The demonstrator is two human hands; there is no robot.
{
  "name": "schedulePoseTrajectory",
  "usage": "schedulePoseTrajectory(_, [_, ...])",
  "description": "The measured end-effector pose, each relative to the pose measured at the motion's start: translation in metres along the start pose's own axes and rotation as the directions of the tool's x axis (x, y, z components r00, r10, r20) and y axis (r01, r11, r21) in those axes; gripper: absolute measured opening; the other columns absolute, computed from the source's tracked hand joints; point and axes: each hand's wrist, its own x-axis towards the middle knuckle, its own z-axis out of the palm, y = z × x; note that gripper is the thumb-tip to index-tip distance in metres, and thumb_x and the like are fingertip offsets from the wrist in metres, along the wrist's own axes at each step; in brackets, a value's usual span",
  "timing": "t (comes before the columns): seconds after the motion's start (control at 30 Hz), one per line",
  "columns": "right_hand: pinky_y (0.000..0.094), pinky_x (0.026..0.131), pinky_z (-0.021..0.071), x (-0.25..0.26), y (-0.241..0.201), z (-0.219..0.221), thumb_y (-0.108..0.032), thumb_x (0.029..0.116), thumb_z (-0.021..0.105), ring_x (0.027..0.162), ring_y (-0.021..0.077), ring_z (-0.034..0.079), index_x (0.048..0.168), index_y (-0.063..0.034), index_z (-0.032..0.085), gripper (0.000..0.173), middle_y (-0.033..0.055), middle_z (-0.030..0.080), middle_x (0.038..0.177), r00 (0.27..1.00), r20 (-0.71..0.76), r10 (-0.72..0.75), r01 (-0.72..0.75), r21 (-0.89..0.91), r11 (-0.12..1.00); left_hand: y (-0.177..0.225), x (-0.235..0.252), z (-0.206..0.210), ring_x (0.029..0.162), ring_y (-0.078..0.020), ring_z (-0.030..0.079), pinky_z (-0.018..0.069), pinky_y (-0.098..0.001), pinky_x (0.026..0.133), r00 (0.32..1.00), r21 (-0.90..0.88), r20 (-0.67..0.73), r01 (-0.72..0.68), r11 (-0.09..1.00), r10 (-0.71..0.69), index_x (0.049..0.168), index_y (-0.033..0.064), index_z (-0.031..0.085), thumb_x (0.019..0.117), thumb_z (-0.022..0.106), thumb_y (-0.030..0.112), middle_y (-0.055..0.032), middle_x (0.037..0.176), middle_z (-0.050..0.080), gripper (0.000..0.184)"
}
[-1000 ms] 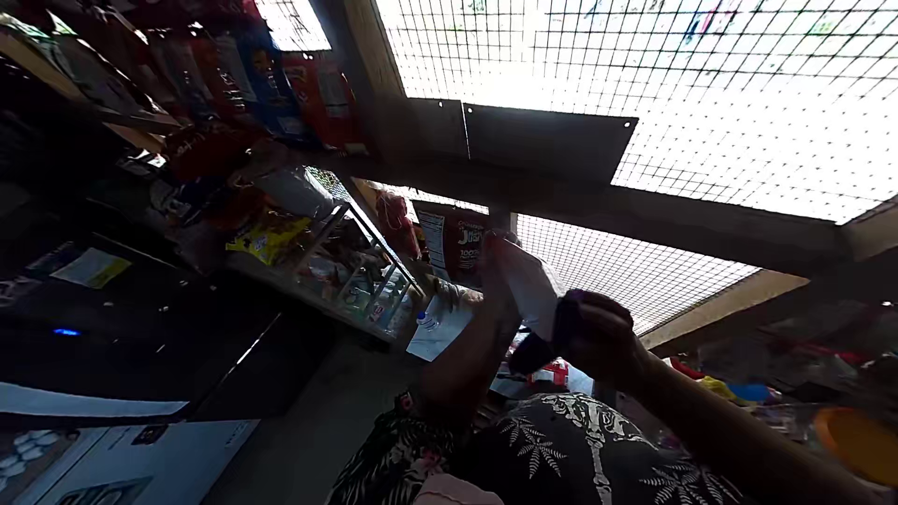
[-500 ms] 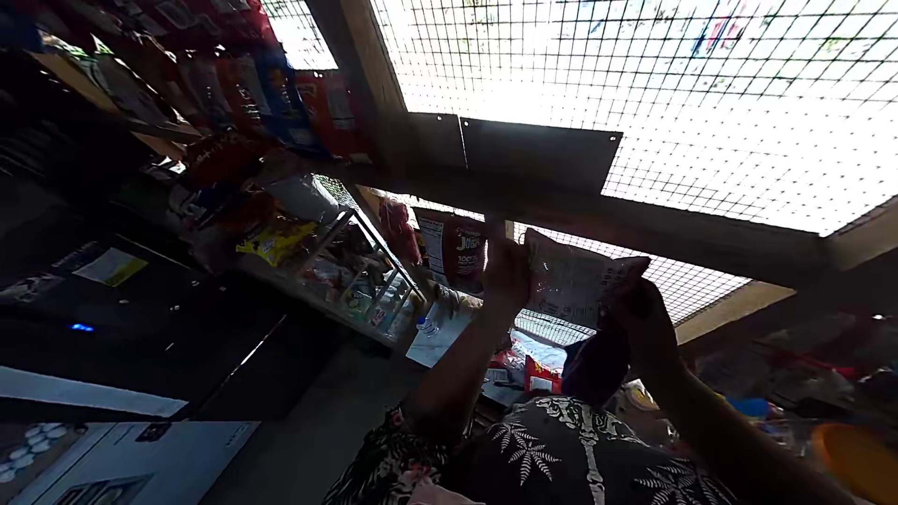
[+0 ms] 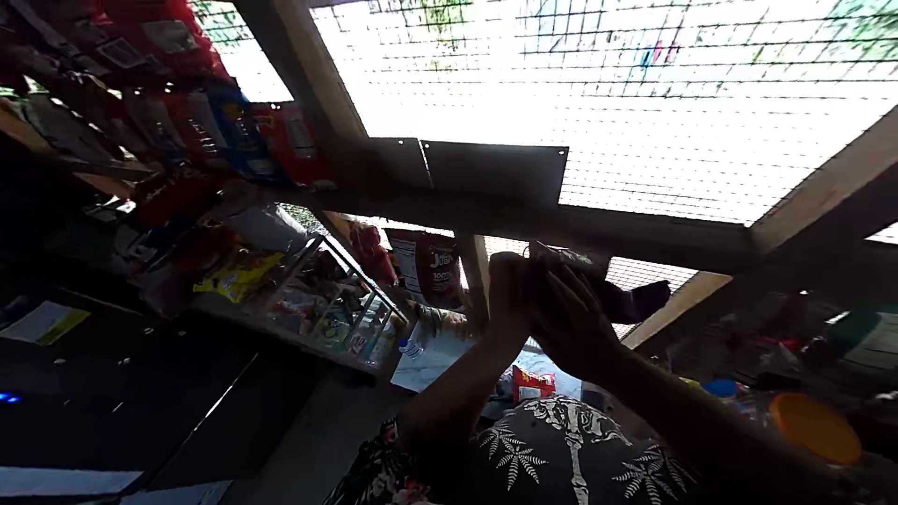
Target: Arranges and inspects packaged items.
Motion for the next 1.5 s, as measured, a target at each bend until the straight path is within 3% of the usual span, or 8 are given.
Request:
schedulePoseTrajectory(0.2, [0.0494, 0.117, 0.0373, 0.030, 0.019, -0.029, -0.018, 0.1048, 0.042, 0.142, 0.0312, 0.047, 0.150, -0.0013, 0.049, 0.049, 0.0199, 0.049, 0.153, 0.797, 0.073, 0.599, -0.596, 0.255, 0.762, 0.012, -0.007, 0.010, 0.069, -0.0007, 0.059, 0.0546, -0.0215, 0.064, 0.995, -0.070, 0.062, -0.079, 0.994, 0.084, 0.107, 0.0043, 0.051, 0.1029, 0.046, 0.008, 0.0022, 0.083, 0.059, 0.008])
schedulePoseTrajectory(0.4, [0.0349, 0.119, 0.0360, 0.001, -0.015, 0.000, -0.014, 0.1058, 0.051, 0.137, 0.0189, 0.048, 0.124, -0.0159, 0.063, 0.022, 0.0019, 0.056, 0.139, 0.986, -0.161, -0.040, 0.053, 0.075, 0.996, 0.013, -0.005, 0.009, 0.080, -0.0006, 0.063, 0.0561, -0.0240, 0.075, 0.990, -0.253, -0.002, 0.134, 0.958, -0.140, 0.110, 0.0096, 0.053, 0.0985, 0.046, 0.005, 0.0073, 0.088, 0.064, 0.014])
schedulePoseTrajectory(0.7, [0.0369, 0.115, 0.0422, -0.019, 0.008, 0.010, -0.024, 0.1022, 0.048, 0.139, 0.0168, 0.049, 0.154, -0.0036, 0.040, 0.056, 0.0170, 0.044, 0.156, 0.800, -0.110, 0.590, -0.451, 0.539, 0.711, 0.031, 0.009, 0.004, 0.061, -0.0021, 0.061, 0.0550, -0.0216, 0.053, 0.952, -0.396, -0.170, 0.172, 0.902, -0.256, 0.108, 0.0157, 0.055, 0.1055, 0.051, 0.020, 0.0062, 0.077, 0.061, 0.006])
schedulePoseTrajectory(1.07, [0.0456, 0.121, 0.0350, 0.010, -0.002, -0.020, -0.029, 0.1086, 0.046, 0.145, 0.0211, 0.043, 0.136, -0.0209, 0.057, 0.030, 0.0045, 0.053, 0.149, 0.972, -0.201, 0.123, -0.118, 0.036, 0.992, 0.025, -0.002, 0.005, 0.060, -0.0006, 0.060, 0.0534, -0.0199, 0.054, 0.984, -0.402, 0.078, 0.177, 0.898, -0.159, 0.099, 0.0214, 0.057, 0.1053, 0.053, 0.027, 0.0092, 0.072, 0.063, 0.009])
schedulePoseTrajectory(1.17, [0.0403, 0.118, 0.0365, 0.013, 0.009, -0.033, -0.025, 0.1086, 0.041, 0.141, 0.0223, 0.047, 0.145, -0.0032, 0.053, 0.044, 0.0170, 0.052, 0.150, 0.848, -0.235, 0.475, -0.392, 0.323, 0.861, 0.035, -0.008, 0.000, 0.073, 0.0040, 0.062, 0.0553, -0.0186, 0.066, 0.993, -0.303, 0.107, 0.073, 0.950, -0.042, 0.100, 0.0225, 0.055, 0.1029, 0.055, 0.020, 0.0150, 0.081, 0.063, 0.004])
schedulePoseTrajectory(1.27, [0.0321, 0.112, 0.0447, 0.002, 0.011, -0.035, -0.035, 0.1109, 0.034, 0.134, 0.0060, 0.051, 0.154, -0.0170, 0.044, 0.048, -0.0047, 0.053, 0.150, 0.620, -0.043, 0.784, -0.533, 0.710, 0.460, 0.038, -0.008, -0.001, 0.077, 0.0058, 0.063, 0.0553, -0.0159, 0.069, 0.992, -0.345, 0.097, -0.042, 0.938, 0.080, 0.098, 0.0283, 0.057, 0.1042, 0.058, 0.030, 0.0166, 0.084, 0.065, 0.006])
schedulePoseTrajectory(1.37, [0.0286, 0.080, 0.0606, -0.005, -0.001, -0.037, -0.034, 0.1107, 0.033, 0.090, 0.0063, 0.069, 0.131, -0.0087, 0.050, 0.037, -0.0020, 0.070, 0.099, 0.362, 0.264, 0.894, -0.501, 0.864, -0.053, 0.040, -0.001, -0.001, 0.076, 0.0055, 0.064, 0.0559, -0.0158, 0.069, 0.991, -0.363, 0.101, -0.048, 0.931, 0.091, 0.097, 0.0292, 0.057, 0.1029, 0.059, 0.031, 0.0165, 0.085, 0.066, 0.006])
schedulePoseTrajectory(1.5, [0.0212, 0.088, 0.0569, -0.013, -0.013, -0.048, -0.018, 0.1061, 0.046, 0.098, 0.0003, 0.065, 0.141, 0.0058, 0.040, 0.043, 0.0035, 0.064, 0.111, 0.314, 0.190, 0.930, -0.630, 0.775, 0.054, 0.039, 0.008, 0.008, 0.079, 0.0014, 0.065, 0.0574, -0.0205, 0.071, 0.998, -0.392, 0.052, -0.022, 0.920, 0.046, 0.099, 0.0264, 0.057, 0.1015, 0.060, 0.024, 0.0139, 0.087, 0.066, 0.005])
